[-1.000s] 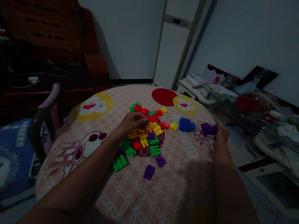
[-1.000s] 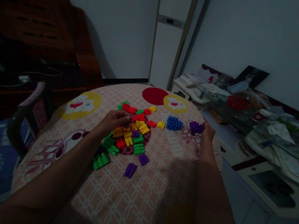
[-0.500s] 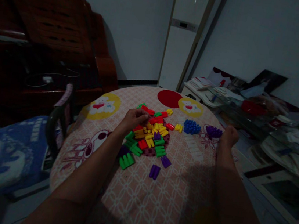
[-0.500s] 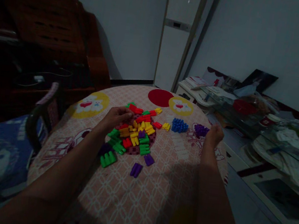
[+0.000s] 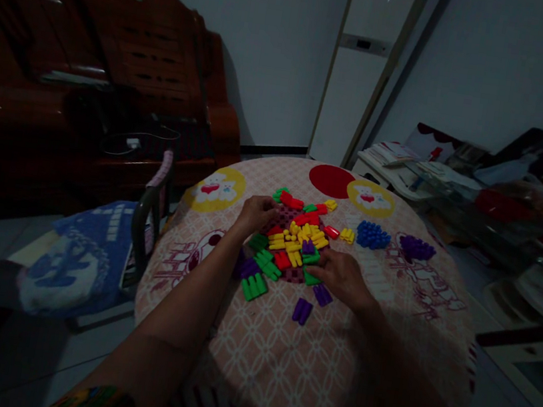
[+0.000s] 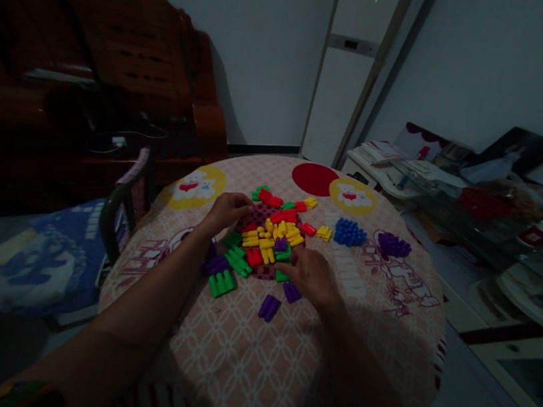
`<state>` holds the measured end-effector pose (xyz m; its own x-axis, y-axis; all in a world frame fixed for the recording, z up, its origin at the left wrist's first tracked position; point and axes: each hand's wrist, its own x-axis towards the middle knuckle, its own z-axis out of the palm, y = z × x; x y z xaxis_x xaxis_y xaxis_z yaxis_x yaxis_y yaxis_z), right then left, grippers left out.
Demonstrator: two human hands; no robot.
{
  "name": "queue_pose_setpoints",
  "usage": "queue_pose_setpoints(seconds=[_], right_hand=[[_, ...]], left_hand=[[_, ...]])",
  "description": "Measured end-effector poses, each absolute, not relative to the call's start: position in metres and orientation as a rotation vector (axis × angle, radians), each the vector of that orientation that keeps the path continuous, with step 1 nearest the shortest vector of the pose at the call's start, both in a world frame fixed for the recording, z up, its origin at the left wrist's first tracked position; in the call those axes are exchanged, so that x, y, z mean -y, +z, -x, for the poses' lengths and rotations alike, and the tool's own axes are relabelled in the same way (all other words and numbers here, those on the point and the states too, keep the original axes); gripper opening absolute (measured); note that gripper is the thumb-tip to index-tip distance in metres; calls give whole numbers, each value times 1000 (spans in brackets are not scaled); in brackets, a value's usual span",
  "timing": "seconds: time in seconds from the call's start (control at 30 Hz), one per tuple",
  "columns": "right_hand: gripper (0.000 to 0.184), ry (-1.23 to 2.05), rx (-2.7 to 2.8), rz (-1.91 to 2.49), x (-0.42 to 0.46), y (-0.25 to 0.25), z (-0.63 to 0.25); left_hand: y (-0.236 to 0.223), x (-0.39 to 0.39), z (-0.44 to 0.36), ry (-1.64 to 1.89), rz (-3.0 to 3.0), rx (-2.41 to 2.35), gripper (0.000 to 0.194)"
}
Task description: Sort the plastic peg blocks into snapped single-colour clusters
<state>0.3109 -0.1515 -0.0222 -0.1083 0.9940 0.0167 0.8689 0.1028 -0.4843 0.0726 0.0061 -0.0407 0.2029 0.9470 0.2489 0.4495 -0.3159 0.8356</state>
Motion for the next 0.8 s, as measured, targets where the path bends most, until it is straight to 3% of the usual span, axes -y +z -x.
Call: queue_pose_setpoints(seconds=[0.13, 0.4, 0.57, 0.7, 0.8], right_hand=[[28, 428, 2232, 1945, 154, -32, -312], [25, 600, 2372, 1921, 157, -23, -333], [32, 704, 2455, 2008, 160, -15, -330], [19, 910, 2367, 1854, 158, -16, -341], [12, 1070, 1997, 1776, 156, -15, -369]], left_hand=[[-43, -4, -74, 966, -1963, -1373, 18], [-61, -17, -62, 811, -1918, -1358, 24], [-70, -23, -60, 801, -1891, -1327, 29], [-72, -24, -58, 798, -1895, -1311, 33], [-68, -22, -57, 793, -1907, -1313, 33]])
